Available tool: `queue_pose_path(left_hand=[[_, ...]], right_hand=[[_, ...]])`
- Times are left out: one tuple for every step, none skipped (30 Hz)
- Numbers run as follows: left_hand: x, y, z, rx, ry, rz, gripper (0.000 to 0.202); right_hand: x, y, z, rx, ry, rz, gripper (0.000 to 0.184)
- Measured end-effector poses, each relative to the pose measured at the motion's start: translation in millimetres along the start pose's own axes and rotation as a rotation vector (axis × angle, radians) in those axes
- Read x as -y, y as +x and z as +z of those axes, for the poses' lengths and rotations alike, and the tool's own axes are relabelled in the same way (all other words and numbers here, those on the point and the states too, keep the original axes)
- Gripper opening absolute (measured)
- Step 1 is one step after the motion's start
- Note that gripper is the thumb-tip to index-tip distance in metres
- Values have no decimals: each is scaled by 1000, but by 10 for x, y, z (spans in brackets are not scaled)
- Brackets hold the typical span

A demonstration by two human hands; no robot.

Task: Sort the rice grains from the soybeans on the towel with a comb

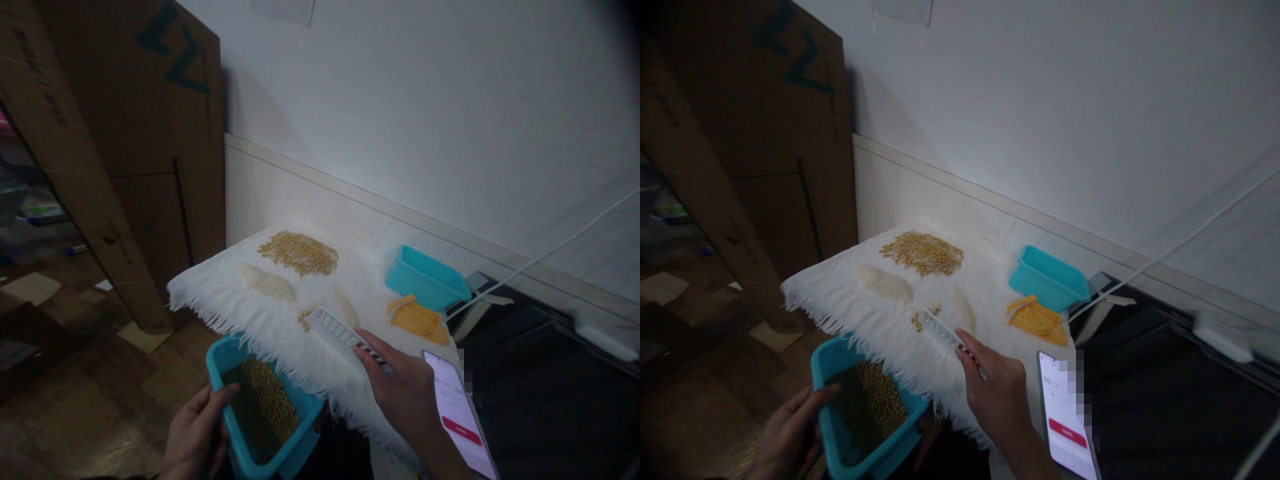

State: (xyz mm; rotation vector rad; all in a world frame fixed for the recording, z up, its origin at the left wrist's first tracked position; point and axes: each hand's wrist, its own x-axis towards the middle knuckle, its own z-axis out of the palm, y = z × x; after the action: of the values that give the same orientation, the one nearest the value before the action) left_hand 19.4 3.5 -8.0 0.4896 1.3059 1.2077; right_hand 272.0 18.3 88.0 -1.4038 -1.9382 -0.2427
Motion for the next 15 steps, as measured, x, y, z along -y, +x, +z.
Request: queue_pose_path(left_hand=[[-1,0,-2,3,3,-3,39],[-4,-1,-4,3,2,-7,38],[-8,-3,-3,-4,0,-12,38],[-12,-7,-1,-9,-5,-14,37],[-17,-11,3,-19,-10,-14,36],[-23,-17,9,-29,-10,-14,36],[-29,-23,15,-33,-8,-14,35],[-35,-29,21,-33,-3,-15,36],[-41,-36,28,-29,0,-14,36],[-47,-43,34,-25,1,-10,37],[-53,-49,38,-19,3,-5,37],[-60,-54,43,-16,4,2,37],[-68,-59,46,-19,7,9,37],[-76,-62,48,-19,10,13,37],[-82,-62,49,-23,16,14,36]], right_hand=[[1,-4,-4,8,0,3,24],[1,-8,-7,15,1,7,24],[0,-13,-10,25,3,14,24],[0,-18,-12,31,7,21,24],[2,-23,-15,35,13,29,24],[7,-26,-19,37,20,38,24],[15,-28,-24,37,26,45,23],[26,-27,-31,36,29,46,23],[39,-23,-38,35,31,42,23],[53,-18,-46,35,31,35,23],[69,-9,-54,34,30,25,23],[85,1,-61,32,30,11,23],[101,12,-66,28,32,-1,23],[116,23,-70,25,34,-8,23],[131,34,-71,22,35,-14,23]])
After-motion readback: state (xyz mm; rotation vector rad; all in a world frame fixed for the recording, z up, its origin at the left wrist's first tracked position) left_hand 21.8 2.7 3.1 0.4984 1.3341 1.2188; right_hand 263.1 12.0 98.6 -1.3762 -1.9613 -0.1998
